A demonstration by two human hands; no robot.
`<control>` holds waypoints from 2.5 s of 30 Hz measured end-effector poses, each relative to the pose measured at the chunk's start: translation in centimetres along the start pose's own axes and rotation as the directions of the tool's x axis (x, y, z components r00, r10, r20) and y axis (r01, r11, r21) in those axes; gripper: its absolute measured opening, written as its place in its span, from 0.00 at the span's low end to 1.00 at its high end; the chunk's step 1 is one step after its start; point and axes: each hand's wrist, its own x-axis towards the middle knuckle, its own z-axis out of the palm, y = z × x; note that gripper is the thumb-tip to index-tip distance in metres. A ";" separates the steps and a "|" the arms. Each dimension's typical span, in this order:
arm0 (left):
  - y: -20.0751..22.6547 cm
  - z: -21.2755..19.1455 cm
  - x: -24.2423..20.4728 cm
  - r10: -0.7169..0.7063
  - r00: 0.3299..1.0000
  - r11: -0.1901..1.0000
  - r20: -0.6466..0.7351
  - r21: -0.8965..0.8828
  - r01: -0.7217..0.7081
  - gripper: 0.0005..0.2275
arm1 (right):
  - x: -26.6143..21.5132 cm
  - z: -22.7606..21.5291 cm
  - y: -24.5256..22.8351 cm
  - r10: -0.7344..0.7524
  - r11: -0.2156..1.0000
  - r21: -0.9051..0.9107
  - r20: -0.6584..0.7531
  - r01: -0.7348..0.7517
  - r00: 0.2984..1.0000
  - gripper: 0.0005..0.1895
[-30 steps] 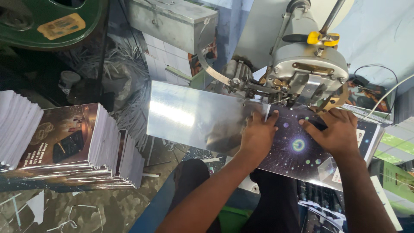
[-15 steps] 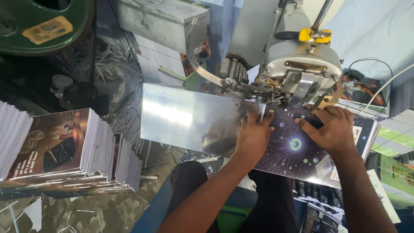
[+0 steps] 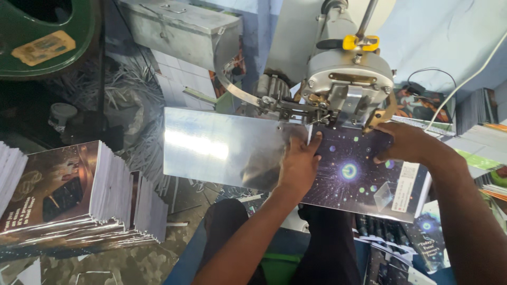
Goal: The person repeatedly picks up a book from a stack, places it into a binding machine, operates the machine to stitch the spine, and then removes the book to place it on a finished stack. This process is repeated for multiple books.
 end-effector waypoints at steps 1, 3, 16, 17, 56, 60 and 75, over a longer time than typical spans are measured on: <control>0.0 0.0 -0.1 0.006 1.000 1.000 0.000 -0.029 -0.006 0.28 | -0.3 -0.1 -0.2 0.047 0.999 0.002 0.007 -0.047 0.999 0.50; 0.0 0.1 -0.6 0.017 1.000 0.996 -0.001 -0.086 -0.017 0.32 | -1.3 -0.6 -0.7 0.140 0.990 0.005 0.020 -0.140 0.990 0.48; 5.6 6.1 -2.6 0.276 0.947 0.801 0.167 -0.585 -0.131 0.27 | -12.2 -2.6 -1.8 0.107 0.829 -0.470 -0.398 -0.303 0.911 0.36; 6.4 6.1 -2.4 0.271 0.942 0.797 0.195 -0.594 -0.106 0.29 | -13.4 -2.6 -2.0 0.131 0.824 -0.464 -0.401 -0.324 0.907 0.32; 15.3 11.0 -2.7 0.472 0.741 0.185 0.477 -0.876 0.446 0.11 | -34.6 16.9 -1.8 0.741 -0.348 0.794 -0.092 0.498 0.665 0.32; 15.8 10.5 -2.8 0.476 0.685 0.300 0.551 -0.834 0.463 0.14 | -35.2 16.4 -2.1 0.783 -0.177 0.824 -0.213 0.538 0.584 0.39; 12.2 13.0 -0.3 0.332 0.717 0.504 0.612 -0.758 0.414 0.24 | -45.4 20.7 1.8 0.865 0.053 0.865 -0.290 0.499 0.409 0.40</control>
